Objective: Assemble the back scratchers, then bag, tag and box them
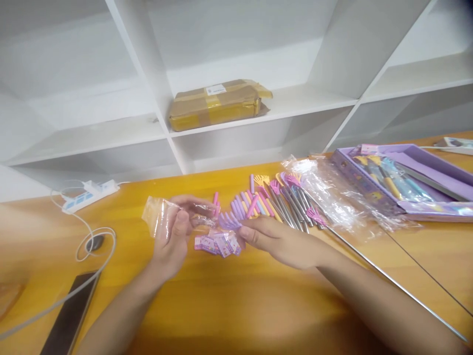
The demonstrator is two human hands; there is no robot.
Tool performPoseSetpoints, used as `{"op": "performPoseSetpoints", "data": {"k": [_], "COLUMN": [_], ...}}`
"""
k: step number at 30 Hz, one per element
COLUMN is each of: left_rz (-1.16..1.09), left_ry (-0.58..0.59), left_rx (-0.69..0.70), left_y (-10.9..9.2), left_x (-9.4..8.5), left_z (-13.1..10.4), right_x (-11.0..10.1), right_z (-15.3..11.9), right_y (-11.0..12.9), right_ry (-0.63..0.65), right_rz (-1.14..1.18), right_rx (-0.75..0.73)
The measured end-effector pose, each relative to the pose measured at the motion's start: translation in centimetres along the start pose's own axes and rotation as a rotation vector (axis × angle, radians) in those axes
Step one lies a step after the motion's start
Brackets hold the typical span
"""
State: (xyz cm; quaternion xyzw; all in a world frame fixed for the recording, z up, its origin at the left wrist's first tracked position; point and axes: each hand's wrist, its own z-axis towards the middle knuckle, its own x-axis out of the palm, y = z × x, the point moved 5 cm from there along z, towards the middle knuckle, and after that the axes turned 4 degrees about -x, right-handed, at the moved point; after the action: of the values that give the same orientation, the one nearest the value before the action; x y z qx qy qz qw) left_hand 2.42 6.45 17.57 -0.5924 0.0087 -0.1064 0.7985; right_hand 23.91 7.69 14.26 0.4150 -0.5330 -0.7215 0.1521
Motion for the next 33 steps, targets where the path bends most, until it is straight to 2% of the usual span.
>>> {"op": "performPoseSetpoints", "data": {"k": [3, 6, 9, 16, 20, 25, 29, 33], "left_rz": [-0.077, -0.103, -0.145, -0.179, -0.207, -0.209, -0.203, -0.162], "left_ry": [0.041, 0.011, -0.006, -0.070, -0.080, 0.008, -0.023, -0.028], "left_rx": [-0.067, -0.188, -0.297, -0.444, -0.463, -0.442, -0.407, -0.429], "left_y": [0.2, 0.5, 0.8, 1.7, 1.9, 2.0, 2.5, 3.2], "left_x": [0.1, 0.1, 0.2, 0.1, 0.4, 1.0, 0.5, 0.2], "left_z": [0.3, 0.4, 0.5, 0.0, -0.3, -0.1, 0.2, 0.2], "right_x": [-0.1, -0.1, -0.3, 0.1, 0.4, 0.3, 0.1, 0.3], "right_z": [0.3, 0.5, 0.7, 0.7, 0.7, 0.8, 0.9, 0.8], "right_y": [-0.5, -1.2, -1.6, -2.0, -2.2, -2.2, -2.2, -2.3], "right_ry": [0.103, 0.169, 0.207, 0.271, 0.240, 0.188, 0.174, 0.200], "right_rz": [0.208, 0.364, 0.402, 0.445, 0.404, 0.402, 0.406, 0.398], "right_rx": [-0.007, 0.019, 0.013, 0.020, 0.044, 0.042, 0.049, 0.058]}}
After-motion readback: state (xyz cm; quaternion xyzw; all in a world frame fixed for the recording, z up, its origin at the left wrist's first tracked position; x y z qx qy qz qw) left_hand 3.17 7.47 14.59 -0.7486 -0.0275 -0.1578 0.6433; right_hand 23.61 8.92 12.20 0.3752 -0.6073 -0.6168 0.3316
